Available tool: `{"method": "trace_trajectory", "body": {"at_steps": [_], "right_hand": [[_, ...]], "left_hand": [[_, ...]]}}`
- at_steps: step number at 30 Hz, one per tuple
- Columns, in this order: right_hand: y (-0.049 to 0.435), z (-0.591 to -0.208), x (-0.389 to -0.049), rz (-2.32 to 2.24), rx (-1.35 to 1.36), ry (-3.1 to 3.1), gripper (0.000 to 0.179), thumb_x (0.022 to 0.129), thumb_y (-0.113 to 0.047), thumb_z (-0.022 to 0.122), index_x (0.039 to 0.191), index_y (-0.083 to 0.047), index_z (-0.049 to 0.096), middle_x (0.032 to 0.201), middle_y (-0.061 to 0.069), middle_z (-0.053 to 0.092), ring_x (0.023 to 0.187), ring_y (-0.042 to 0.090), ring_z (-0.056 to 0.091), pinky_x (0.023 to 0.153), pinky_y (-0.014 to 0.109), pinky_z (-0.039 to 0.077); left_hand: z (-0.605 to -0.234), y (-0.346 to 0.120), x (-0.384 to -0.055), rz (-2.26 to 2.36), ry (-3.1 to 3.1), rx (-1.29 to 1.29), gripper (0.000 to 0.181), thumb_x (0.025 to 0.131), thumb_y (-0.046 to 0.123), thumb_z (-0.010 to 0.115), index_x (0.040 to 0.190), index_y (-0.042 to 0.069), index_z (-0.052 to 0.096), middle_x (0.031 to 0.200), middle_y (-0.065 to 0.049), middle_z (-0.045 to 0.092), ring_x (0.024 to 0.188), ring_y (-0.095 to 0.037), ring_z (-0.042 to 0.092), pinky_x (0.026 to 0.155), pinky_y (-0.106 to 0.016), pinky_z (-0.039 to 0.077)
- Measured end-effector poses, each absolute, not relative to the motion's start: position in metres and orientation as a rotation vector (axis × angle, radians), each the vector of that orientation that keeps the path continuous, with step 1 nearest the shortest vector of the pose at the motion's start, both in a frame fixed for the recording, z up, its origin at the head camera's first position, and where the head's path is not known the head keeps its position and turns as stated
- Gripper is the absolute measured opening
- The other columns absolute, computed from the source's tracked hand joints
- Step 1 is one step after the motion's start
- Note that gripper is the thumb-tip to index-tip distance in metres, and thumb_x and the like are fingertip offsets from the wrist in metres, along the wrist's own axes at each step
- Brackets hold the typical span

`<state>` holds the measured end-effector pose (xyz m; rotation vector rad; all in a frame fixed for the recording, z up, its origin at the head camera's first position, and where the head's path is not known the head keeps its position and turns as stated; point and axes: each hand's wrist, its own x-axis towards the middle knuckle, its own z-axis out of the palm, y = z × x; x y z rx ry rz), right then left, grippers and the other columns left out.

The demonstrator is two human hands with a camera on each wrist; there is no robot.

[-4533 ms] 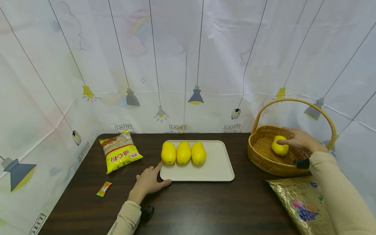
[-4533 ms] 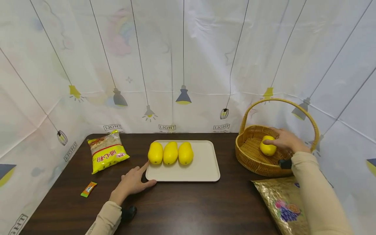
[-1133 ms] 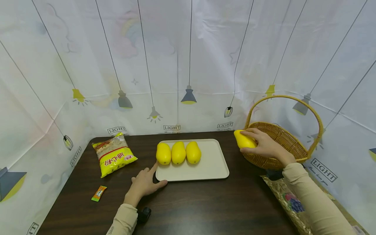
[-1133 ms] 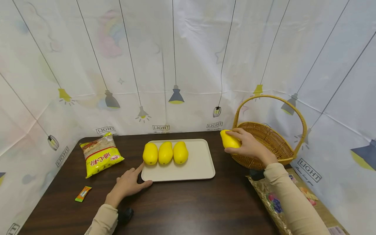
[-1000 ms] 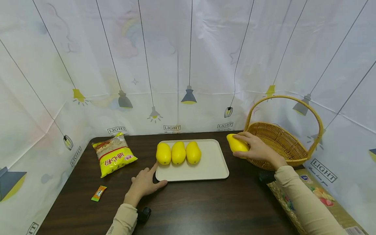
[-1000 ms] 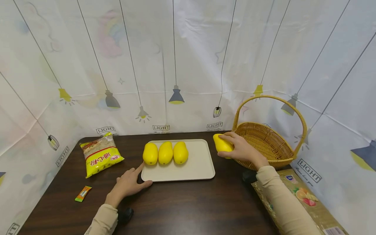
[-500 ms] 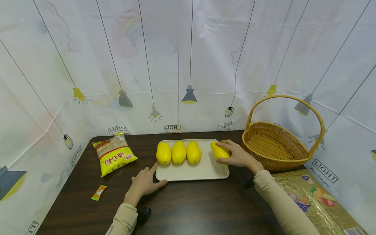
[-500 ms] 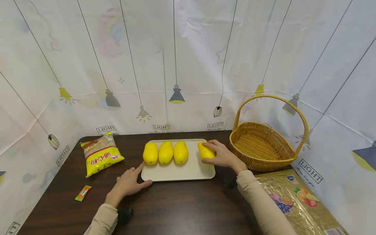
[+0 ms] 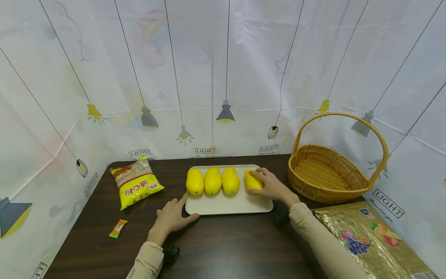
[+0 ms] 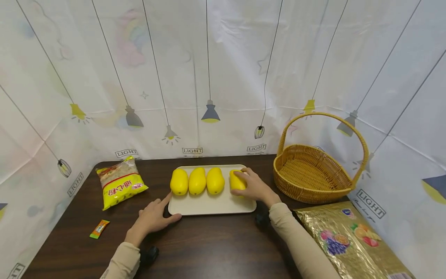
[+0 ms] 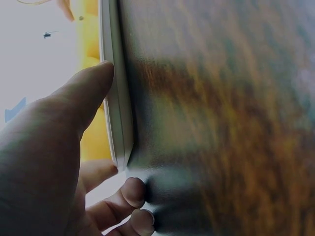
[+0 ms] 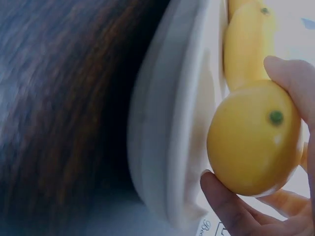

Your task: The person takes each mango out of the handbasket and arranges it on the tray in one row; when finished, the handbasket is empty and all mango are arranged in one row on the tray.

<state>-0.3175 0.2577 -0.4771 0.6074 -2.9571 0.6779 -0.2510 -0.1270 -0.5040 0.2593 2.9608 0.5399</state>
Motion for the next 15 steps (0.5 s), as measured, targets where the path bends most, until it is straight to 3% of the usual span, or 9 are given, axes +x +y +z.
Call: {"method": "trace_trajectory", "body": {"at_steps": [15], "right_hand": [[0.24,-0.483,-0.326,0.721,0.573,-2.951,0.078,0.084,-0.056,0.075,0.148,-0.019,0.052,0.146,0.018,0.048,0.125,0.039,0.053,0.103,0.057,0.046]], "left_hand": [[-0.504,-0.126,-0.251,0.534,2.966,0.251,0.097,0.083,0.075,0.061,0.161,0.028,0.026,0.139,-0.022,0.056,0.125,-0.041,0.056,0.09,-0.077,0.04]]}}
